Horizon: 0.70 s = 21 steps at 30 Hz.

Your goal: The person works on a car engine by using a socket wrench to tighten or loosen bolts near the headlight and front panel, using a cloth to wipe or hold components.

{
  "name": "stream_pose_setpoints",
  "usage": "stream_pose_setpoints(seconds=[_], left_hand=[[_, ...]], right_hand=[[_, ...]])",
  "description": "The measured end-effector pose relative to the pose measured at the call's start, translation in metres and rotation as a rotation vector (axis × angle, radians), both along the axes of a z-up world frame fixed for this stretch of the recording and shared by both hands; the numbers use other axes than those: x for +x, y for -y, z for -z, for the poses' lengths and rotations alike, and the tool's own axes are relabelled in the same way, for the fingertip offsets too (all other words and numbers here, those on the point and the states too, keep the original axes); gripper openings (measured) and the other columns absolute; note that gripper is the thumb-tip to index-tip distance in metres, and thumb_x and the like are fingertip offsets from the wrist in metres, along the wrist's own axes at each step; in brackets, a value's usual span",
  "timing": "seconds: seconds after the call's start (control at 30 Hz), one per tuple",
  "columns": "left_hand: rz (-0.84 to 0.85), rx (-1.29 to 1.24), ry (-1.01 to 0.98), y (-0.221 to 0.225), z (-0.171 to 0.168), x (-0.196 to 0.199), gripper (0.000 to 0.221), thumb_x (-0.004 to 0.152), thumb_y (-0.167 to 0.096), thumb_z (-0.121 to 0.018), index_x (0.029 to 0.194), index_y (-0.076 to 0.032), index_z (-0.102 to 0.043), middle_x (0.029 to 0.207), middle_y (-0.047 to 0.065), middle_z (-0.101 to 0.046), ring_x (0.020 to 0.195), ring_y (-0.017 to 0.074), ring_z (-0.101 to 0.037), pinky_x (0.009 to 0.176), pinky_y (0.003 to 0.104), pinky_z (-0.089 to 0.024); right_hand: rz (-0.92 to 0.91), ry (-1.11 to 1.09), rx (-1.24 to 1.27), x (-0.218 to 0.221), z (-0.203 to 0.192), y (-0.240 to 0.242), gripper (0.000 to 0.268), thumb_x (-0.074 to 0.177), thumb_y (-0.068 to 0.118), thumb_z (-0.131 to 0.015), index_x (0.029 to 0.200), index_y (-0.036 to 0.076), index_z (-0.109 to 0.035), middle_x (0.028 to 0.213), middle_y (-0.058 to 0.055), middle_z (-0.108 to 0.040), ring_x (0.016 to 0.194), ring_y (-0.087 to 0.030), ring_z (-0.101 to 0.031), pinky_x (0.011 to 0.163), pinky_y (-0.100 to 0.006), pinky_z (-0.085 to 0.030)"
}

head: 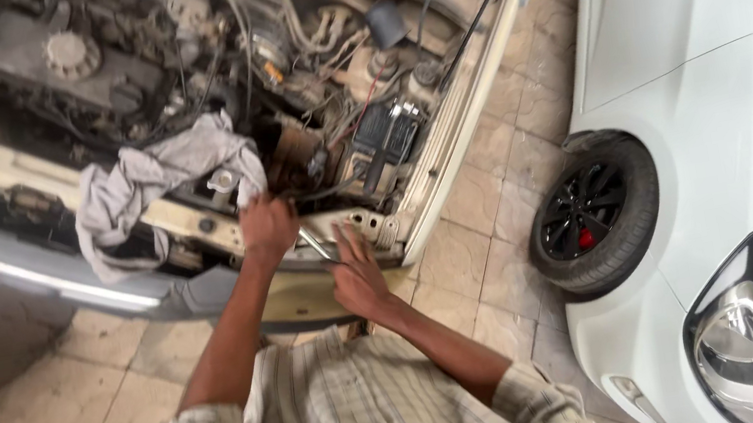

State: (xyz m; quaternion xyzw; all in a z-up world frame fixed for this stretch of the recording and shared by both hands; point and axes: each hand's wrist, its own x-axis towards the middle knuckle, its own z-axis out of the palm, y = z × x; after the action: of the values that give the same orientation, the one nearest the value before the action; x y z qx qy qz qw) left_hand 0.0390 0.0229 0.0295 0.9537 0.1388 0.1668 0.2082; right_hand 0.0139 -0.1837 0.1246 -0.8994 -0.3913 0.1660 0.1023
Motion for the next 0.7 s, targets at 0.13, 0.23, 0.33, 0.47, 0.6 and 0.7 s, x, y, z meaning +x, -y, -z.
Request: stream_pose_setpoints(seconds=[0.13,0.23,0.33,0.47,0.6,0.7], left_hand=[[-0.179,-0.164,-0.386,0.005,-0.008,-0.018,0.053,0.102,-0.045,-0.052,0.080,-0.005,-0.079,0.083,0.025,-0.073,0.084,0.0449,-0.072,0.080,0.054,-0.057],[-0.258,-0.280,-0.315,0.013,0.035,-0.037,0.060,0.105,-0.052,-0.050,0.082,-0.002,-0.076,0.081,0.028,-0.070,0.081,0.0474,-0.071,0.077,0.054,-0.057],[-0.183,-0.586,-0.184,0.042,0.089,-0.046,0.055,0.104,-0.052,-0.049,0.093,-0.003,-0.072,0.091,0.027,-0.069,0.089,0.0459,-0.069,0.083,0.053,-0.055],[0.207,-0.838,-0.181,0.075,0.088,-0.035,0.052,0.103,-0.052,-0.049,0.107,-0.003,-0.067,0.103,0.027,-0.068,0.099,0.0438,-0.067,0.091,0.052,-0.052],[0.513,-0.777,-0.663,0.071,0.006,-0.070,0.054,0.102,-0.052,-0.049,0.122,-0.003,-0.062,0.116,0.026,-0.067,0.110,0.0418,-0.065,0.099,0.050,-0.050],[0.644,-0.906,-0.834,0.047,-0.067,-0.111,0.059,0.101,-0.053,-0.049,0.132,-0.004,-0.058,0.125,0.026,-0.066,0.118,0.0402,-0.063,0.104,0.049,-0.048]], right_hand=[[0.254,0.051,-0.148,0.032,0.015,0.002,0.038,0.092,0.023,-0.055,0.116,0.002,-0.075,0.168,-0.029,-0.005,0.160,-0.048,0.003,0.125,-0.071,0.000],[0.438,0.050,-0.141,0.083,0.069,-0.023,0.056,0.108,0.047,-0.039,0.121,0.005,-0.074,0.174,-0.030,0.005,0.164,-0.047,0.007,0.132,-0.063,-0.002],[0.374,-0.022,0.107,0.142,0.126,-0.102,0.057,0.110,0.049,-0.047,0.132,0.000,-0.063,0.164,-0.039,0.001,0.152,-0.057,0.002,0.121,-0.064,-0.009],[0.135,0.083,0.136,0.116,0.152,-0.162,0.054,0.089,0.024,-0.065,0.138,0.002,-0.062,0.146,-0.024,-0.052,0.139,-0.045,-0.044,0.114,-0.059,-0.034],[-0.154,0.068,-0.030,0.067,0.106,-0.140,0.042,0.098,0.022,-0.061,0.139,0.013,-0.063,0.136,-0.017,-0.061,0.136,-0.038,-0.049,0.117,-0.060,-0.030],[-0.415,0.279,-0.116,0.043,0.078,-0.108,0.028,0.098,0.022,-0.059,0.125,0.024,-0.066,0.146,-0.013,-0.055,0.145,-0.035,-0.042,0.119,-0.067,-0.020]])
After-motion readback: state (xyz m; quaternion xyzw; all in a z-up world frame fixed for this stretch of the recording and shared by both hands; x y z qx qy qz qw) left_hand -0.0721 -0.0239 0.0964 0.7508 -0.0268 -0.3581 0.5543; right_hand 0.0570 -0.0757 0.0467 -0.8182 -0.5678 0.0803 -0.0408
